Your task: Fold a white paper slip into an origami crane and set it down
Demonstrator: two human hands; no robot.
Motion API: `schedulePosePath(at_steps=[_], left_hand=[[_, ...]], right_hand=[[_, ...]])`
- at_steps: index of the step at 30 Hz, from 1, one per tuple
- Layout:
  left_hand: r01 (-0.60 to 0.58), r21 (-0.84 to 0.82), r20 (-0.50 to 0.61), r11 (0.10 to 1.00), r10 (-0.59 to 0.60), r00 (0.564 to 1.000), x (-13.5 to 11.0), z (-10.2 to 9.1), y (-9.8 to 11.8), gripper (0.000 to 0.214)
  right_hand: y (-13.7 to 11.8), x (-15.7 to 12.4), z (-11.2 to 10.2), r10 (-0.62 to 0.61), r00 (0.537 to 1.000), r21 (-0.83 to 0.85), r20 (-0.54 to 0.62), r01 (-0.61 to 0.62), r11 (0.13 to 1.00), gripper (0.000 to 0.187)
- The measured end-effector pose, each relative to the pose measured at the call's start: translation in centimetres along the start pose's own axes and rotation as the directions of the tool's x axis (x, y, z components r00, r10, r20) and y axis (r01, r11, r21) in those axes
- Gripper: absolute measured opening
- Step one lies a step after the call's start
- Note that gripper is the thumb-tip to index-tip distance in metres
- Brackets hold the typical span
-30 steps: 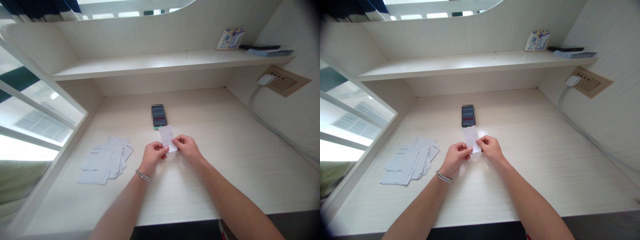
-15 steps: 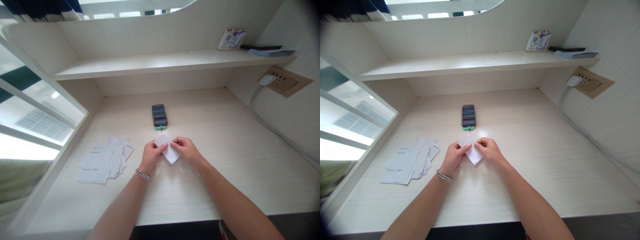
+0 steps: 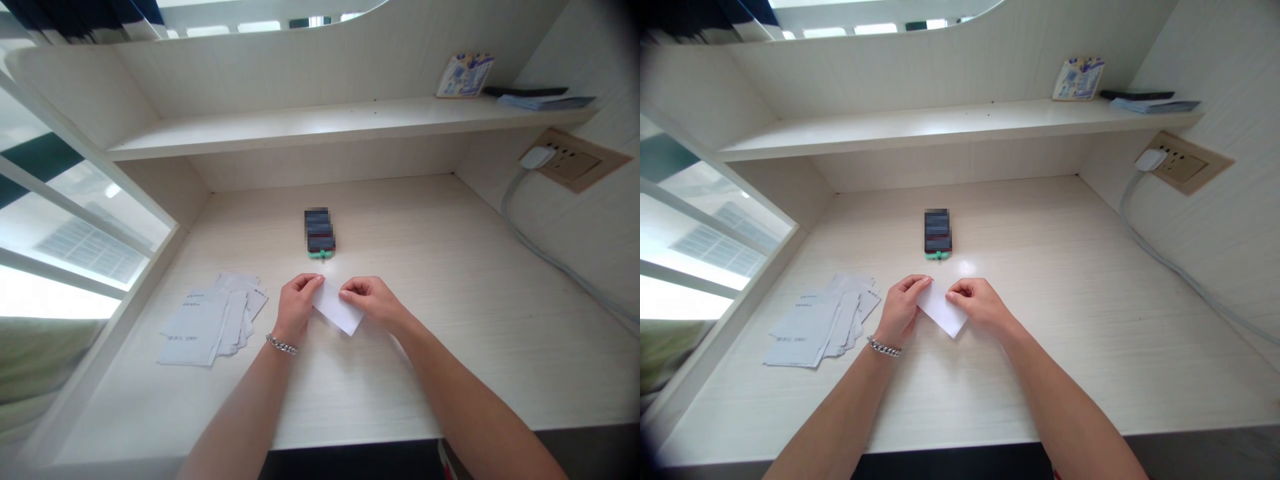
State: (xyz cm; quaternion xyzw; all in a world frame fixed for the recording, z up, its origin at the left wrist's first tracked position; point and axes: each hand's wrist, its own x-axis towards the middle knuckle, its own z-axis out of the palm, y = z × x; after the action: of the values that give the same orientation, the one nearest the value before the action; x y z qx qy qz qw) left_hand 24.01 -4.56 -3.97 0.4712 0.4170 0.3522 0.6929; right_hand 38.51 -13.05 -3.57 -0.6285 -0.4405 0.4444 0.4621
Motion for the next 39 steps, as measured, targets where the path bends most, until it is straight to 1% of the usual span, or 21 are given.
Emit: schedulePosePath(at_steps=[3, 5, 8, 10, 12, 15, 18, 22, 26, 29, 32, 39], left_hand=[[0.049, -0.069, -0.014, 0.996, -0.05, 0.999, 0.1, -0.3, 0.6, 0.025], [0.074, -0.064, 0.034, 0.995, -0.072, 0.997, 0.0, -0.5, 0.8, 0.027], [0.049, 0.058, 0.181, 0.997, -0.059, 0.982, -0.2, -0.6, 0.7, 0.03], [-0.006, 0.151, 0.233, 0.989, -0.03, 0.972, -0.4, -0.6, 0.4, 0.028], [-0.045, 0.196, 0.228, 0.98, -0.001, 0.974, -0.4, -0.6, 0.1, 0.026], [-0.047, 0.187, 0.208, 0.981, 0.007, 0.978, -0.4, -0.5, -0.1, 0.027], [-0.046, 0.196, 0.225, 0.98, 0.0, 0.974, -0.5, -0.5, -0.1, 0.028], [-0.073, 0.267, 0.257, 0.961, 0.002, 0.966, -0.9, -0.3, 0.0, 0.028], [-0.097, 0.302, 0.248, 0.949, 0.02, 0.968, -1.2, 0.0, 0.0, 0.025], [-0.11, 0.332, 0.232, 0.937, 0.032, 0.972, -1.1, 0.2, 0.0, 0.024], [-0.11, 0.347, 0.2, 0.931, 0.042, 0.979, -0.7, -0.1, 0.0, 0.025], [-0.094, 0.261, 0.106, 0.961, 0.068, 0.992, 0.1, -1.1, 0.4, 0.027]], right_hand=[[0.2, -0.1, -0.1, 0.039, 0.999, 0.013, 0.011, -0.04, 0.999, 0.017], [0.3, -0.1, -0.2, 0.044, 0.999, 0.006, 0.014, -0.044, 0.999, 0.017], [0.4, -0.1, -0.3, 0.025, 0.999, -0.026, 0.024, -0.025, 0.999, 0.018], [0.5, 0.0, -0.3, 0.022, 0.999, -0.042, 0.026, -0.021, 0.999, 0.019], [0.5, 0.0, -0.4, 0.024, 0.999, -0.046, 0.025, -0.023, 0.999, 0.019], [0.5, 0.1, -0.4, 0.007, 1.0, -0.048, 0.015, -0.007, 0.999, 0.02], [0.4, 0.1, -0.5, -0.019, 1.0, -0.079, 0.002, 0.019, 0.997, 0.018], [0.1, 0.0, -0.4, -0.032, 0.999, -0.129, 0.01, 0.033, 0.991, 0.017], [-0.1, 0.0, 0.0, -0.04, 0.999, -0.167, -0.02, 0.036, 0.985, 0.015], [0.1, 0.1, -0.1, -0.023, 0.999, -0.177, -0.042, 0.015, 0.984, 0.013], [0.4, 0.2, -0.5, -0.006, 0.999, -0.156, -0.038, 0.0, 0.988, 0.011], [0.4, 0.0, -1.5, 0.038, 0.999, -0.085, -0.011, -0.039, 0.996, 0.009]])
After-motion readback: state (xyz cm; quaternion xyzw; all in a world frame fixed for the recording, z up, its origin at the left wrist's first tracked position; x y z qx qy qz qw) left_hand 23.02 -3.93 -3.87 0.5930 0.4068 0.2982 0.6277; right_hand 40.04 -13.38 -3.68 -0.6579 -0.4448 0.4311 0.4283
